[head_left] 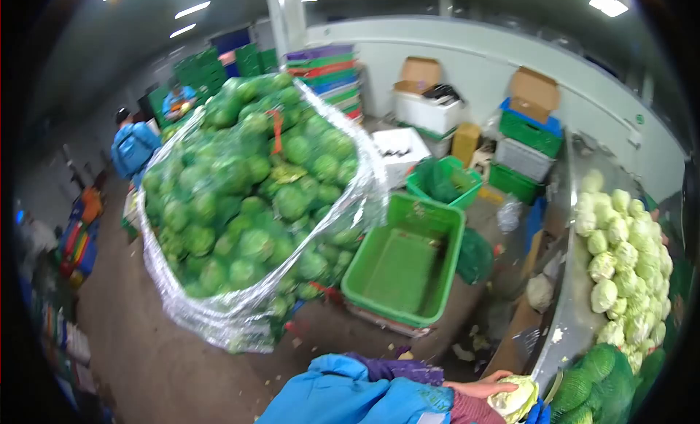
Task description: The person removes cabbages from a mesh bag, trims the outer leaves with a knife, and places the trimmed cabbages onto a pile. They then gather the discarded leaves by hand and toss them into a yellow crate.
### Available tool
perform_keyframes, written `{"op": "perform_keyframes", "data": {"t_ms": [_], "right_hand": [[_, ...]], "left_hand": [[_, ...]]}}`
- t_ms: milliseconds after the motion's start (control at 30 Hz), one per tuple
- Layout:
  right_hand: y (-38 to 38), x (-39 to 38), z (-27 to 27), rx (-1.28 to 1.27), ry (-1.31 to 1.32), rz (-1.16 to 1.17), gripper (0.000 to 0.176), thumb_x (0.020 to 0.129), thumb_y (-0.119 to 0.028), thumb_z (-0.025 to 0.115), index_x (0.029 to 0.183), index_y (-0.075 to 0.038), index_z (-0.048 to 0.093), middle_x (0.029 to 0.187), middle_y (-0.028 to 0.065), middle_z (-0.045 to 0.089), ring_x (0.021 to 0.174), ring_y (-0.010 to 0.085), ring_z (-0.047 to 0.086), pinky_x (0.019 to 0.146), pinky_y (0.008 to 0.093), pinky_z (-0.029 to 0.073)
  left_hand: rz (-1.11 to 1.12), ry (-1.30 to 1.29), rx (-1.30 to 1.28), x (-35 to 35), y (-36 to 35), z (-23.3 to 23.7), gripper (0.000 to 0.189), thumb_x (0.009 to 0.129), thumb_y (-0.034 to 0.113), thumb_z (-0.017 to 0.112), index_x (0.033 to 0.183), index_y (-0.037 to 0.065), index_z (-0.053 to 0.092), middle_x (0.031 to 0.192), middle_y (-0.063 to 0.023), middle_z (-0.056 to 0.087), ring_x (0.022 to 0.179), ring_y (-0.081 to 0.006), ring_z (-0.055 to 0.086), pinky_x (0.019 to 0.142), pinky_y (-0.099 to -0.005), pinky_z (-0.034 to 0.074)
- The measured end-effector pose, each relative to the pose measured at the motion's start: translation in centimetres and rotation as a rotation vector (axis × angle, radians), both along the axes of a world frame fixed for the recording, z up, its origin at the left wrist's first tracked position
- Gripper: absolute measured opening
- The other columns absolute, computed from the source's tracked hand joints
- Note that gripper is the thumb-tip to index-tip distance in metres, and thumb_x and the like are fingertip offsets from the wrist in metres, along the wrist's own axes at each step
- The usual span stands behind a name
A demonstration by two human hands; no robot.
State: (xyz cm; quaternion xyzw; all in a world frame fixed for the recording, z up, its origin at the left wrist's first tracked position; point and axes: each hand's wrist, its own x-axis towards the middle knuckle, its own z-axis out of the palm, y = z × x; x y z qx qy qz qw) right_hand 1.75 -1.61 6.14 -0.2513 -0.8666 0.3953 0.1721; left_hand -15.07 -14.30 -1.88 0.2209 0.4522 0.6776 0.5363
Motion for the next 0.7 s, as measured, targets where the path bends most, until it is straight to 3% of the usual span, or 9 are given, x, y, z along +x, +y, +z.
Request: {"op": "perform_keyframes", "data": {"t_ms": [33, 133, 167, 233, 367, 467, 700], "right_hand": [[0.8, 0.3, -0.5, 0.307, 0.012, 0.178, 0.033, 0.093, -0.021, 0.05, 0.115, 0.002, 0.055, 0.084, 0.0116, 0.055, 0.065, 0.0196, 0.05, 0.056, 0.0325, 0.043], [1.9, 0.0, -1.8, 0.428, -0.001, 0.126, 0.029, 0.092, -0.02, 0.051, 0.11, 0.002, 0.057, 0.079, 0.0111, 0.057, 0.065, 0.0192, 0.051, 0.055, 0.0321, 0.043], [2.1, 0.1, -1.9, 0.435, 0.009, 0.131, 0.029, 0.092, -0.02, 0.051, 0.11, 0.002, 0.057, 0.079, 0.0111, 0.057, 0.065, 0.0192, 0.051, 0.055, 0.0321, 0.043], [1.4, 0.2, -1.5, 0.085, -0.123, 0.034, 0.027, 0.093, -0.02, 0.051, 0.104, 0.003, 0.058, 0.076, 0.0125, 0.057, 0.064, 0.0191, 0.051, 0.056, 0.032, 0.043], [0.4, -0.5, 0.1, 0.305, -0.119, -0.029, 0.025, 0.092, -0.018, 0.051, 0.096, 0.004, 0.06, 0.074, 0.0169, 0.057, 0.064, 0.0205, 0.051, 0.06, 0.0339, 0.043], [-1.7, -1.6, 2.9, 0.204, -0.079, -0.113, 0.023, 0.089, -0.015, 0.051, 0.091, 0.007, 0.058, 0.076, 0.0234, 0.056, 0.064, 0.0303, 0.05, 0.065, 0.0396, 0.043], [0.6, 0.6, 0.7, 0.166, -0.063, -0.181, 0.024, 0.089, -0.017, 0.051, 0.083, 0.006, 0.057, 0.073, 0.0229, 0.057, 0.063, 0.0307, 0.05, 0.064, 0.0407, 0.043]], "left_hand": [[-0.004, 0.003, -0.032, -0.2, -0.4, 0.3, 0.083, 0.081, 0.049, 0.064, 0.136, -0.002, 0.027, 0.128, -0.0143, 0.041, 0.122, -0.0191, 0.038, 0.101, -0.0294, 0.031], [0.035, -0.072, -0.029, -0.1, -0.7, 1.0, 0.083, 0.081, 0.05, 0.063, 0.136, -0.001, 0.028, 0.128, -0.0137, 0.041, 0.122, -0.0203, 0.037, 0.102, -0.0301, 0.031], [0.047, -0.042, -0.037, 0.0, -0.5, 0.3, 0.082, 0.081, 0.049, 0.064, 0.136, -0.001, 0.028, 0.129, -0.0135, 0.04, 0.123, -0.0205, 0.037, 0.102, -0.0304, 0.031], [0.079, -0.004, -0.055, -0.3, -1.0, -0.2, 0.082, 0.08, 0.048, 0.065, 0.136, 0.0, 0.028, 0.13, -0.0132, 0.039, 0.123, -0.0207, 0.036, 0.102, -0.0306, 0.031], [0.094, 0.017, -0.054, 0.4, -0.8, -0.4, 0.081, 0.079, 0.045, 0.068, 0.135, 0.001, 0.03, 0.13, -0.0123, 0.039, 0.122, -0.0203, 0.037, 0.101, -0.0306, 0.031], [0.11, -0.029, -0.043, 0.1, -1.0, 0.0, 0.08, 0.079, 0.046, 0.067, 0.134, 0.001, 0.031, 0.129, -0.0123, 0.039, 0.121, -0.0196, 0.038, 0.101, -0.03, 0.032], [0.038, -0.084, -0.046, 0.5, -1.8, 2.9, 0.076, 0.081, 0.044, 0.066, 0.134, 0.001, 0.032, 0.126, -0.0112, 0.043, 0.118, -0.0173, 0.041, 0.099, -0.0299, 0.035]]}}
